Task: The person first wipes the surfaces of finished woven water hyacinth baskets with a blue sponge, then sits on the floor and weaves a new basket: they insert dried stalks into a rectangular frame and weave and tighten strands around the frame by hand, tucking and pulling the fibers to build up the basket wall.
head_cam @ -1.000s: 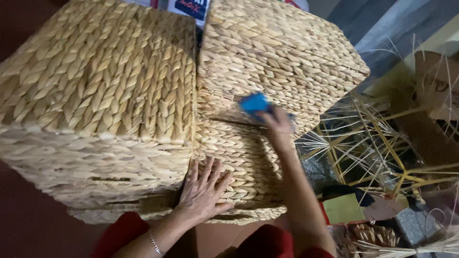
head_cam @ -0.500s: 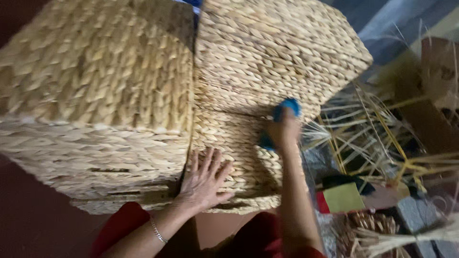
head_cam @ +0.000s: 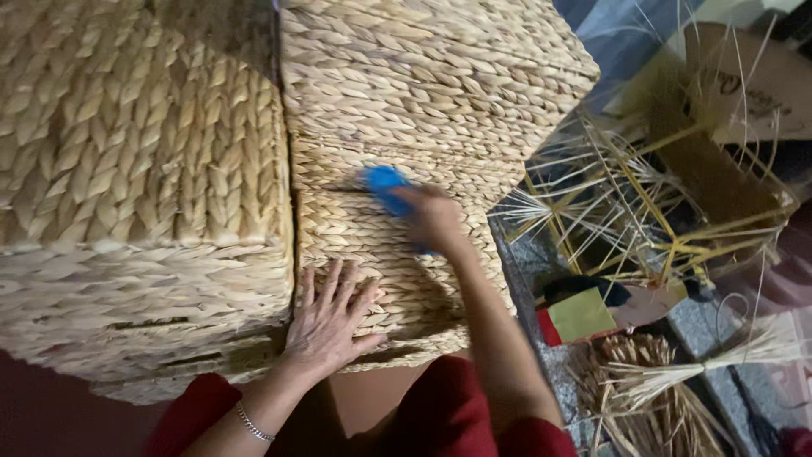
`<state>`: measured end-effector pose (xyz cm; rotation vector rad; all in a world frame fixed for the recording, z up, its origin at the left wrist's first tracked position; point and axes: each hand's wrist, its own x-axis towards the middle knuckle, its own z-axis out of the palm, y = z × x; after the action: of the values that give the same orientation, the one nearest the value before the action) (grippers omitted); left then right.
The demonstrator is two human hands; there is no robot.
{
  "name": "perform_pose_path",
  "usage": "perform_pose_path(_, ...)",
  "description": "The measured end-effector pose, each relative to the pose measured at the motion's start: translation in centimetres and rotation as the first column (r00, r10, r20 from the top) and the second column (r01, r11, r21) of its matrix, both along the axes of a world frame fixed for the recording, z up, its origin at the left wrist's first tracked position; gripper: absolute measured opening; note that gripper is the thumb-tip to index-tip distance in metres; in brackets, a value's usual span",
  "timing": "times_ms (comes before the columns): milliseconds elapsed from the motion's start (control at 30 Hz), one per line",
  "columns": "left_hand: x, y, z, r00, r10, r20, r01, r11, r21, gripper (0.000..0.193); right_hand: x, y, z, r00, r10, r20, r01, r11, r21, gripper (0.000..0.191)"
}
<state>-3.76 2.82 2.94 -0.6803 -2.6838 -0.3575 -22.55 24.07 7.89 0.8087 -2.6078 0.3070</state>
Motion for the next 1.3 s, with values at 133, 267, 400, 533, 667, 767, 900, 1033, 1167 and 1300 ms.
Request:
perform_pose_path(133, -0.3, 0.0, -0.3, 0.999, 0.008, 0.045, -0.007, 1.0, -0.026, 0.097, 0.1, 10.3, 2.7, 0.85, -0.424, 0.313, 0.445, 0.895, 0.004, 0.065)
perform_pose_path(267, -0.4, -0.1, -0.2, 1.0, 0.005, -0.003, -0.005, 1.0, 0.014, 0.096, 0.2, 13.2, 2.2, 0.705, -0.673, 0.222, 0.692, 0.722, -0.011, 0.059)
perform_pose_path(400, -0.5, -0.1, 0.1, 1.0, 0.015, 0.002, -0.015, 1.0, 0.007, 0.097, -0.2, 6.8, 0.1, 0.742, -0.645, 0.181, 0.649, 0.759, 0.044, 0.055)
perform_pose_path(533, -0.3, 0.1, 0.1, 0.972, 0.056, 0.23, -0.006, 0.978, -0.211, 0.087, 0.9, -5.0, -2.7, 0.99, -0.134, -0.054, 0.118, 0.967, -0.226, 0.054)
perform_pose_path(667, 0.0, 0.3, -0.2, 0.994, 0.036, 0.107, -0.034, 0.999, -0.018, 0.095, 2.8, -12.3, -3.7, 0.986, 0.143, -0.083, -0.146, 0.989, -0.028, 0.071)
perform_pose_path(767, 0.0, 0.2, -0.6, 0.994, 0.015, 0.106, -0.013, 1.0, -0.018, 0.093, 2.9, -11.2, -2.5, 0.985, 0.163, -0.058, -0.16, 0.986, 0.052, 0.073)
perform_pose_path(900, 0.0, -0.1, -0.7, 1.0, -0.007, 0.012, 0.007, 1.0, 0.008, 0.095, 1.3, -2.3, 0.7, 0.99, -0.03, 0.141, 0.034, 0.999, -0.023, 0.072)
perform_pose_path(1033, 0.0, -0.2, -0.5, 0.998, -0.014, -0.055, 0.016, 0.999, 0.03, 0.095, 1.7, 8.7, 2.2, 0.857, -0.43, 0.284, 0.433, 0.9, 0.054, 0.066)
perform_pose_path(1167, -0.3, 0.0, -0.4, 0.999, 0.022, -0.033, -0.022, 1.0, 0.016, 0.096, 1.2, 11.1, 0.4, 0.867, -0.495, 0.052, 0.497, 0.868, -0.019, 0.058)
perform_pose_path(1300, -0.4, 0.2, -0.8, 0.998, 0.034, -0.055, -0.032, 0.999, 0.04, 0.095, 1.3, 2.3, -3.3, 0.902, -0.417, 0.117, 0.414, 0.909, 0.052, 0.038)
